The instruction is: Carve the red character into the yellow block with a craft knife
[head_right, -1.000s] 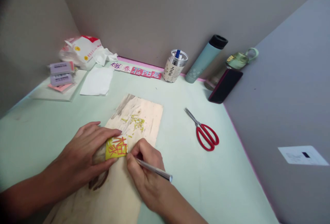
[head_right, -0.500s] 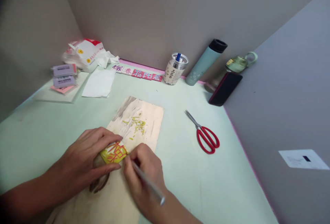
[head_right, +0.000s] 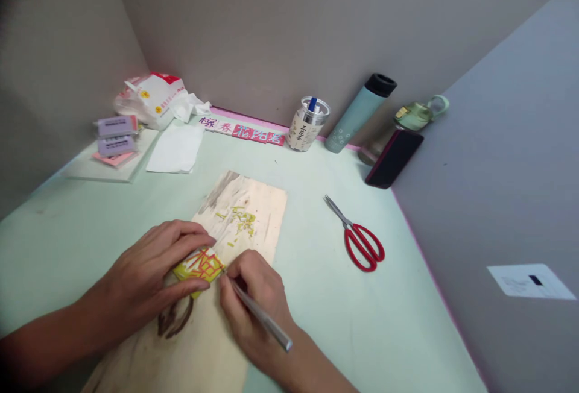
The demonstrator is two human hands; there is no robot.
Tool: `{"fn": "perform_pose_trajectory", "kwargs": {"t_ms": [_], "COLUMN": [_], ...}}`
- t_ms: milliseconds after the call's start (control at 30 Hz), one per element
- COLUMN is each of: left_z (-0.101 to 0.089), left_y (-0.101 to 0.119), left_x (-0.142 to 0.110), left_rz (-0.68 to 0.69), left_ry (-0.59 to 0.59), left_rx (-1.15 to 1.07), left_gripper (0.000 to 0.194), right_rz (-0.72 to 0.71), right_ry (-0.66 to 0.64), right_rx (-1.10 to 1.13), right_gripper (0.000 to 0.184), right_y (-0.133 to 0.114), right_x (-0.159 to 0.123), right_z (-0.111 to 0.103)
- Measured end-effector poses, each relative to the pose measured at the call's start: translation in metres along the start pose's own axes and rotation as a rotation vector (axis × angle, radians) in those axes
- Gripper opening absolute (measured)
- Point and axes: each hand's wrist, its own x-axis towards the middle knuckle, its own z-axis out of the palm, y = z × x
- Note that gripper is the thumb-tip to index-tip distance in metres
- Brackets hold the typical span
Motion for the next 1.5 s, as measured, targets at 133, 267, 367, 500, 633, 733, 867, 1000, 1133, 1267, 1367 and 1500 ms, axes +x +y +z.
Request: {"fn": "perform_pose_trajectory", "kwargs": {"t_ms": [133,267,367,500,633,733,867,1000,1133,1267,1367,1500], "left_z": [-0.001,-0.001,-0.001,0.0,0.0,0.0,0.0,0.001,0.001,0.001,0.002,0.003], "left_y": [0.007,0.011,0.01,0.009,0.008,0.007,0.006,0.005,0.004,0.005,0.005,0.005], "left_x": [0.003,0.004,0.005,0.005,0.005,0.005,0.006,0.005,0.005,0.006,0.006,0.006], "left_rz": [0.016,0.034,0.033,0.034,0.009,-0.012,-0.036,-0.053,-0.058,-0.048,-0.045,-0.023], "left_ry": [-0.02,-0.034,-0.044,-0.049,-0.05,-0.069,-0.085,-0.087,-0.091,-0.092,-0.113,-0.1], "left_rx": [-0.091,-0.154,-0.157,-0.168,-0.165,-0.181,-0.187,-0.178,-0.185,-0.19,-0.207,-0.213], "left_gripper": [0.022,0.021,0.021,0.019,0.017,0.014,0.012,0.01,0.01,0.01,0.015,0.018], "right_rz": [0.171,0.19,0.19,0.19,0.185,0.181,0.058,-0.252,-0.418,-0.52,-0.552,-0.262], "right_ry": [0.016,0.064,0.062,0.012,-0.031,-0.052,-0.06,-0.031,-0.018,-0.075,-0.111,-0.089], "right_rx": [0.141,0.217,0.227,0.191,0.169,0.168,0.062,-0.07,-0.137,-0.246,-0.27,-0.007], "right_gripper": [0.018,0.02,0.02,0.02,0.019,0.017,0.016,0.017,0.022,0.02,0.019,0.016], "right_y": [-0.003,-0.005,-0.005,-0.005,-0.006,-0.005,-0.005,-0.004,0.006,0.019,0.019,0.007], "right_x": [0.004,0.006,0.006,0.005,0.004,0.002,0.0,0.002,0.002,-0.001,0.0,0.004], "right_z": [-0.003,-0.005,-0.005,-0.005,-0.006,-0.007,-0.004,-0.001,0.002,0.002,-0.002,-0.008]}}
